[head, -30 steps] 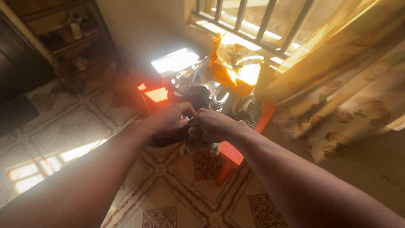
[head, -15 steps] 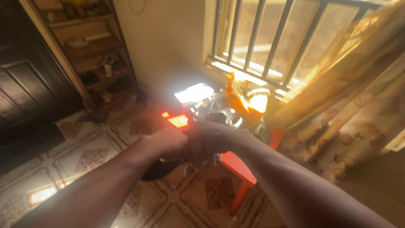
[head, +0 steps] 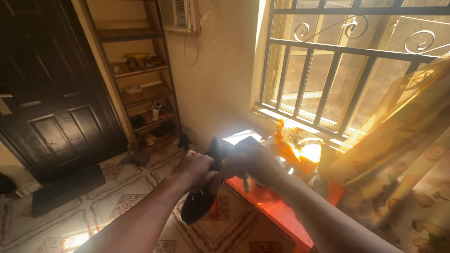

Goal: Polishing a pair of black leather shoes using a cloth.

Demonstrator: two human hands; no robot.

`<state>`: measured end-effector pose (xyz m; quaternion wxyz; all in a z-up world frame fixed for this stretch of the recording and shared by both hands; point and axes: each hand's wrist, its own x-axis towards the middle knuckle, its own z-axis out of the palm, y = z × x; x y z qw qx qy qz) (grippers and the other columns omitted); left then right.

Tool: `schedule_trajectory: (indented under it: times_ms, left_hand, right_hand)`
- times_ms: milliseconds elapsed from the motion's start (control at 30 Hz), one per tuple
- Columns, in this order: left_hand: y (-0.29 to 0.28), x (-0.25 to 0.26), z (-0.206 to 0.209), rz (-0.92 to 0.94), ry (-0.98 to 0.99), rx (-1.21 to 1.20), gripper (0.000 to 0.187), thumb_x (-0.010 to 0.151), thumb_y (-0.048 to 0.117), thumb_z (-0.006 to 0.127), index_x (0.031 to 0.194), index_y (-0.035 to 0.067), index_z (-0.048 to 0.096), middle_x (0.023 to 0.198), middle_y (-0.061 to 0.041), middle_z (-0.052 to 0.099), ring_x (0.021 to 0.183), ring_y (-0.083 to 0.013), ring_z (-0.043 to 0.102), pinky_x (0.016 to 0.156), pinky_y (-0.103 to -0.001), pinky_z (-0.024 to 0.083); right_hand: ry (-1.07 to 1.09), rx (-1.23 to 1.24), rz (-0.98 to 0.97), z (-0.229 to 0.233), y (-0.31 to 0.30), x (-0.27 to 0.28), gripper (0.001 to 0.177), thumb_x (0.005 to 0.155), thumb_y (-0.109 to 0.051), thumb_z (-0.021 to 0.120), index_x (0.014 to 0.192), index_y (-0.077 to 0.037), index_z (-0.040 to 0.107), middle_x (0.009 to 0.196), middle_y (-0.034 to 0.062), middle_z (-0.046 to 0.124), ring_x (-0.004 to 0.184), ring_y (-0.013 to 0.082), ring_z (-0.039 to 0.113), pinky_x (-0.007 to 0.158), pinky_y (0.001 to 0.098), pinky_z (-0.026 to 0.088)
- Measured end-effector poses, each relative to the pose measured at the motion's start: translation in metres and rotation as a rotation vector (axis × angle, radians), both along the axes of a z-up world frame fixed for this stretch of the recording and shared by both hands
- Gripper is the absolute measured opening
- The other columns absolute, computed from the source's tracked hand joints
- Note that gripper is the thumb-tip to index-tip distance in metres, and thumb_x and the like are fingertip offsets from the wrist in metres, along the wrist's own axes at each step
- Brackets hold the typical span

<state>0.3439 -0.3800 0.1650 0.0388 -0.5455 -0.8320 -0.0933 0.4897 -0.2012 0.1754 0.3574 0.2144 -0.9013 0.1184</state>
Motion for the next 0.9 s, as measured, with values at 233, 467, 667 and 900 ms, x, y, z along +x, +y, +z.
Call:
schedule_trajectory:
  times_ms: [233,467,667,900]
  left_hand:
    - [-0.004,-0.025,-0.004,0.525,-0.38,0.365,0.047,0.082,0.047,0.077,0.088,0.001,0.072,0.094,-0.023,0.074,0.091,-0.0365,0.073,0.083,-0.044,0.057]
    - [0.0,-0.053,-0.049,0.662,-0.857,0.964,0.047,0.09,0.036,0.075,0.102,-0.007,0.062,0.106,-0.021,0.067,0.1,-0.0298,0.065,0.088,-0.046,0.051]
    - [-0.021,-0.038,-0.056,0.767,-1.187,1.137,0.058,0.095,0.038,0.071,0.117,-0.015,0.06,0.13,-0.031,0.062,0.122,-0.0352,0.061,0.106,-0.049,0.046]
    - [-0.051,-0.015,-0.058,0.941,-1.628,1.485,0.036,0.097,0.032,0.064,0.124,0.01,0.055,0.148,-0.015,0.041,0.139,-0.0339,0.04,0.116,-0.058,0.033]
  right_hand:
    - [-0.535,-0.954,-0.175,0.004,-0.012,0.008,0.023,0.093,-0.023,0.058,0.088,-0.006,0.073,0.077,0.0094,0.072,0.067,0.0198,0.068,0.058,0.0353,0.051]
    - [-0.56,-1.474,-0.274,-0.032,-0.012,-0.014,0.022,0.095,-0.023,0.063,0.104,-0.005,0.07,0.086,0.0099,0.065,0.072,0.0228,0.061,0.062,0.0389,0.049]
    - [-0.336,-1.621,0.009,-0.069,-0.009,-0.048,0.029,0.1,-0.03,0.061,0.116,-0.006,0.066,0.099,0.0081,0.064,0.087,0.0205,0.059,0.071,0.0365,0.047]
    - [-0.164,-1.644,0.045,-0.02,-0.055,-0.053,0.028,0.096,-0.024,0.061,0.118,-0.008,0.062,0.103,0.0081,0.071,0.096,0.0195,0.067,0.079,0.034,0.052]
